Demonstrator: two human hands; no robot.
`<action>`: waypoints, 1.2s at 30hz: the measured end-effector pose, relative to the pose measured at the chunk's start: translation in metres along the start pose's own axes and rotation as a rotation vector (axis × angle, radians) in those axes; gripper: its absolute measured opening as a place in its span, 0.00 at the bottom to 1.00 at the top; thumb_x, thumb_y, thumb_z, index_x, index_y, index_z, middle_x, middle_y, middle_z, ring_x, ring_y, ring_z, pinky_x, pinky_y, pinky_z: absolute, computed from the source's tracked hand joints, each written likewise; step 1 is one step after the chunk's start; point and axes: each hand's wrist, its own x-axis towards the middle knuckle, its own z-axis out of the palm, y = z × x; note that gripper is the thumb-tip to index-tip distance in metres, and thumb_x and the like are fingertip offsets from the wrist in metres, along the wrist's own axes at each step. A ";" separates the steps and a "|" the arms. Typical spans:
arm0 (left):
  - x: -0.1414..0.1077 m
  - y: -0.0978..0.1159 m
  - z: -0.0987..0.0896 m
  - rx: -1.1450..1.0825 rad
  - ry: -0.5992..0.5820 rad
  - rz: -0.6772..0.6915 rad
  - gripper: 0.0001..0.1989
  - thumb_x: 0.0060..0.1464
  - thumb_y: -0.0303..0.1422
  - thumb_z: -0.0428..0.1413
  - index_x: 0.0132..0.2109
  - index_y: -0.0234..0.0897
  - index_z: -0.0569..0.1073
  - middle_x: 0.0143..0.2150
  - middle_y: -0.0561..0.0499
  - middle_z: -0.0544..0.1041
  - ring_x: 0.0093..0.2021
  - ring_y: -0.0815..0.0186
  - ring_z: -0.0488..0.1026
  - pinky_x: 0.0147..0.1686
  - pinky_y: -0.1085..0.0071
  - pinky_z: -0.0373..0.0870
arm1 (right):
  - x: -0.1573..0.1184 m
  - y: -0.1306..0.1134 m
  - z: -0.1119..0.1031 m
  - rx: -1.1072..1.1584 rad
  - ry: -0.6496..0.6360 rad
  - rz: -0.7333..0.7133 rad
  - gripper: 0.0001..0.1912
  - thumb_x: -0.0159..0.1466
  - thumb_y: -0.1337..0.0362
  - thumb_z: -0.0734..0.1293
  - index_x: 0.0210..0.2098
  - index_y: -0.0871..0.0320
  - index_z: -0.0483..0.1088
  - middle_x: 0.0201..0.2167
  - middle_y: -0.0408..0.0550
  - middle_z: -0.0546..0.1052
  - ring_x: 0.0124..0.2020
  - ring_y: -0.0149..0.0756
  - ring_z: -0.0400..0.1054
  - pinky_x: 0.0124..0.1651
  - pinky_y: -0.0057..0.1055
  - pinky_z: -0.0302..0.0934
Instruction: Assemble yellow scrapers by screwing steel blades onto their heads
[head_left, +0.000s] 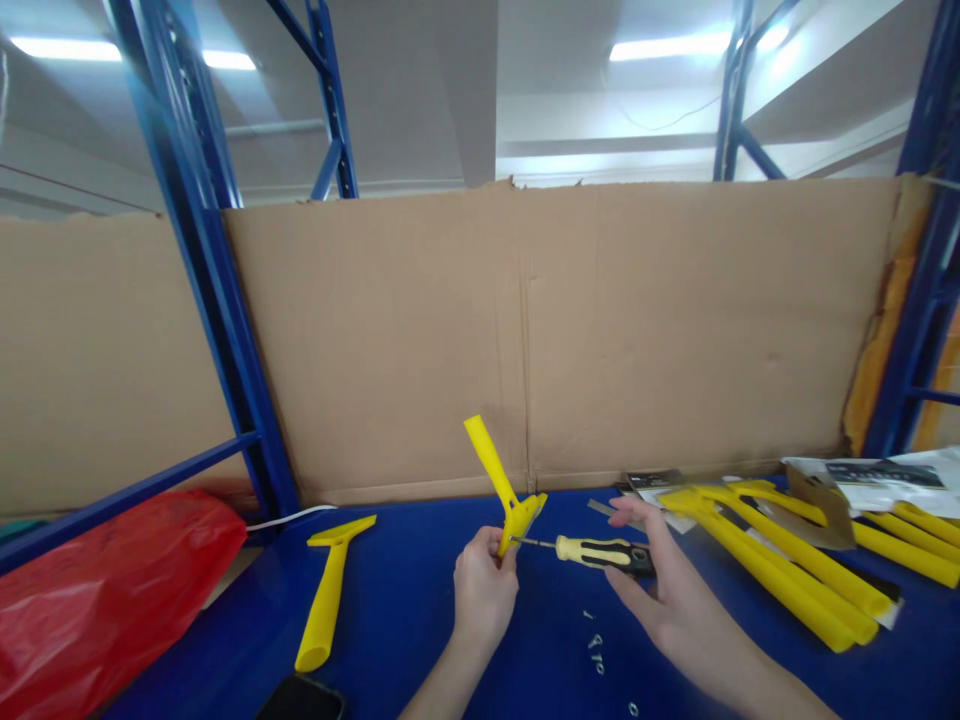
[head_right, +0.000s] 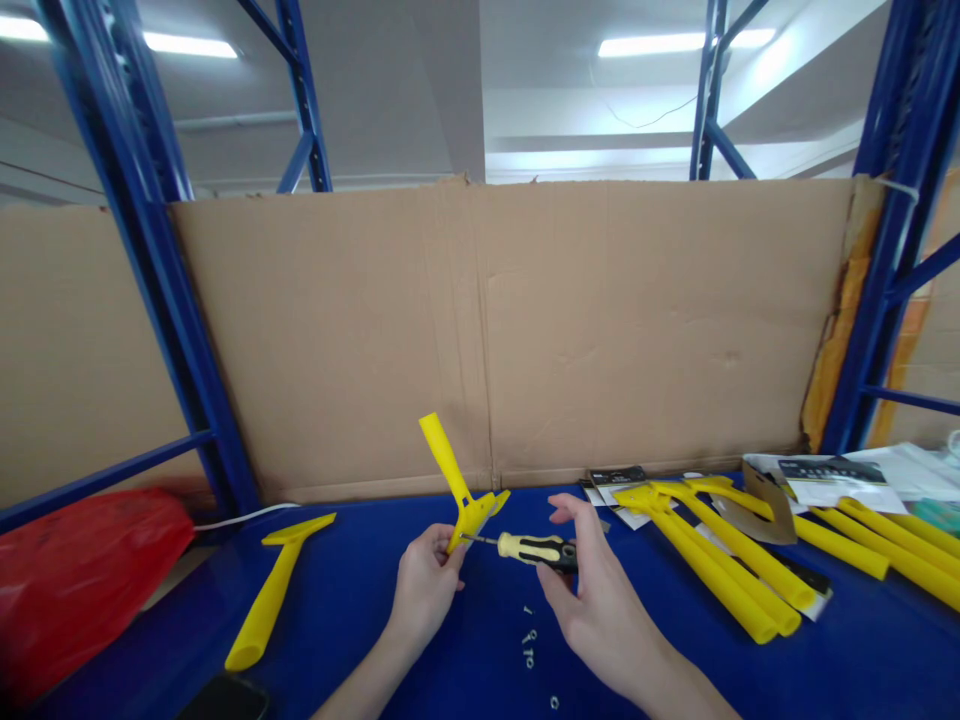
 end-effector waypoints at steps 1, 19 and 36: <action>0.000 0.000 0.000 -0.002 0.000 -0.005 0.01 0.51 0.28 0.56 0.34 0.36 0.72 0.29 0.51 0.78 0.26 0.67 0.75 0.24 0.77 0.68 | 0.000 -0.001 0.001 0.016 -0.009 0.002 0.19 0.61 0.60 0.59 0.51 0.51 0.55 0.42 0.48 0.71 0.28 0.33 0.69 0.28 0.29 0.63; 0.001 -0.001 0.000 -0.018 -0.032 0.010 0.01 0.50 0.29 0.57 0.33 0.36 0.72 0.27 0.52 0.77 0.24 0.68 0.74 0.22 0.78 0.66 | 0.004 0.002 -0.002 -0.055 -0.025 0.064 0.12 0.65 0.56 0.54 0.45 0.53 0.60 0.25 0.41 0.71 0.22 0.34 0.66 0.27 0.30 0.61; -0.001 0.002 0.000 -0.032 -0.017 -0.008 0.02 0.50 0.30 0.57 0.33 0.36 0.72 0.28 0.51 0.77 0.25 0.67 0.75 0.22 0.77 0.67 | 0.003 0.006 -0.002 0.025 -0.016 0.006 0.15 0.64 0.58 0.57 0.50 0.52 0.58 0.35 0.45 0.72 0.31 0.36 0.70 0.35 0.32 0.66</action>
